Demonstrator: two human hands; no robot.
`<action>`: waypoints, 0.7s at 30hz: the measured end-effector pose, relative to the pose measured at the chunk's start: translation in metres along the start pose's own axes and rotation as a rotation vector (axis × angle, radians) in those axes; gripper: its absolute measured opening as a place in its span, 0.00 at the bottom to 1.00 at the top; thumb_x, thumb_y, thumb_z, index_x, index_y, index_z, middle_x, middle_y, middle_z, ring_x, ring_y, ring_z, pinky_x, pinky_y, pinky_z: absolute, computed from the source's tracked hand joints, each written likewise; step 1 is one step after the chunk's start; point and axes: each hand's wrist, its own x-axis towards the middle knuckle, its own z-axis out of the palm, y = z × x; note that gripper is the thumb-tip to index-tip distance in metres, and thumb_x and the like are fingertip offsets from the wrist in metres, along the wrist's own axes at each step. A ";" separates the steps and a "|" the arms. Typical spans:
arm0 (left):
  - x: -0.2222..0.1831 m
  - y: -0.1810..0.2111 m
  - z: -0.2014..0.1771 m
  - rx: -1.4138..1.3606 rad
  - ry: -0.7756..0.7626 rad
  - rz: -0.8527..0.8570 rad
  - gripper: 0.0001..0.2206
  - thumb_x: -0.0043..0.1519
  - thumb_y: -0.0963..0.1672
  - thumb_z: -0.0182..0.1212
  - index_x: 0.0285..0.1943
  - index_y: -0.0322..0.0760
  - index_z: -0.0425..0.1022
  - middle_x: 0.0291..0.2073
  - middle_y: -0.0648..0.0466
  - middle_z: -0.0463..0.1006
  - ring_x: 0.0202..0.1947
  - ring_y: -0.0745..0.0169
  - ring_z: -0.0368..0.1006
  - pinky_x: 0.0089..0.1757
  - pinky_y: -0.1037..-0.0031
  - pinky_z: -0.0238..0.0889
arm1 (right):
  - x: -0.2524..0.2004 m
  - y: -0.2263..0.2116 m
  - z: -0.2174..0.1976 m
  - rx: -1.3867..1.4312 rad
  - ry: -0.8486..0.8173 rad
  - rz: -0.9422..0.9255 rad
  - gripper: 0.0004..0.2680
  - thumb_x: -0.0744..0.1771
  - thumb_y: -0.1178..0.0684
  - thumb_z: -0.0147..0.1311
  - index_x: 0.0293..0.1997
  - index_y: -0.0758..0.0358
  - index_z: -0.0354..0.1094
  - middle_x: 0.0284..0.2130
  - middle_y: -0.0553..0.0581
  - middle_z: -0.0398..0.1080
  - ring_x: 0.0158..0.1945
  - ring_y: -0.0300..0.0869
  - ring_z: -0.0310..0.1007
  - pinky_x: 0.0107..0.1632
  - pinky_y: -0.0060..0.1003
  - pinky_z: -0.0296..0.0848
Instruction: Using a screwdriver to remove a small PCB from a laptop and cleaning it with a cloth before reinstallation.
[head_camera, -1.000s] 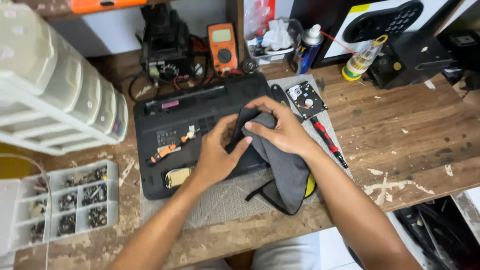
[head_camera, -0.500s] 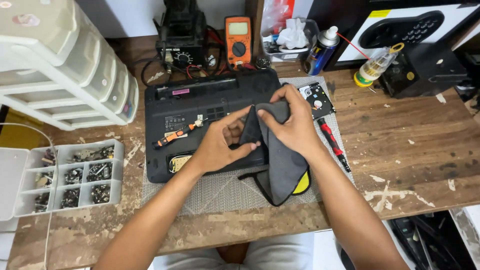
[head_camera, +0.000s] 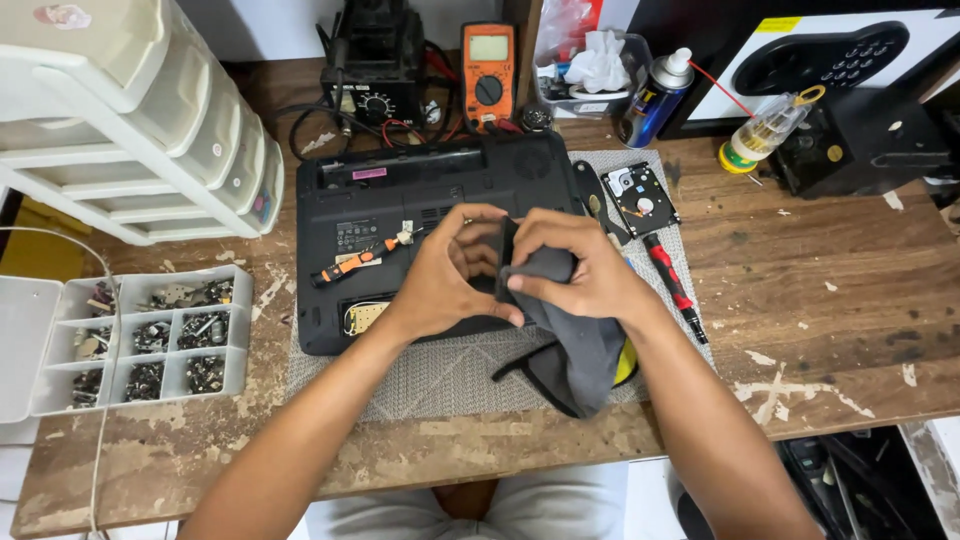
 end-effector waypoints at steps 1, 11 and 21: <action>0.001 -0.002 -0.001 0.027 0.011 0.017 0.47 0.37 0.40 0.87 0.67 0.30 0.60 0.57 0.42 0.75 0.42 0.64 0.79 0.44 0.75 0.77 | -0.002 0.001 0.000 0.053 -0.039 0.005 0.05 0.61 0.63 0.66 0.35 0.62 0.76 0.31 0.62 0.73 0.37 0.56 0.79 0.47 0.54 0.73; 0.001 0.008 0.002 0.137 -0.020 0.026 0.49 0.33 0.44 0.89 0.68 0.32 0.68 0.54 0.47 0.80 0.53 0.61 0.75 0.51 0.72 0.72 | 0.002 0.012 -0.005 -0.290 0.199 0.001 0.06 0.63 0.62 0.67 0.39 0.66 0.75 0.33 0.64 0.70 0.38 0.57 0.76 0.46 0.51 0.72; 0.003 0.012 0.002 0.022 0.060 0.098 0.47 0.37 0.42 0.87 0.68 0.31 0.66 0.54 0.47 0.79 0.53 0.64 0.76 0.52 0.75 0.72 | 0.003 0.005 0.002 -0.150 0.101 -0.001 0.03 0.62 0.62 0.66 0.34 0.64 0.75 0.30 0.61 0.71 0.33 0.51 0.74 0.40 0.44 0.69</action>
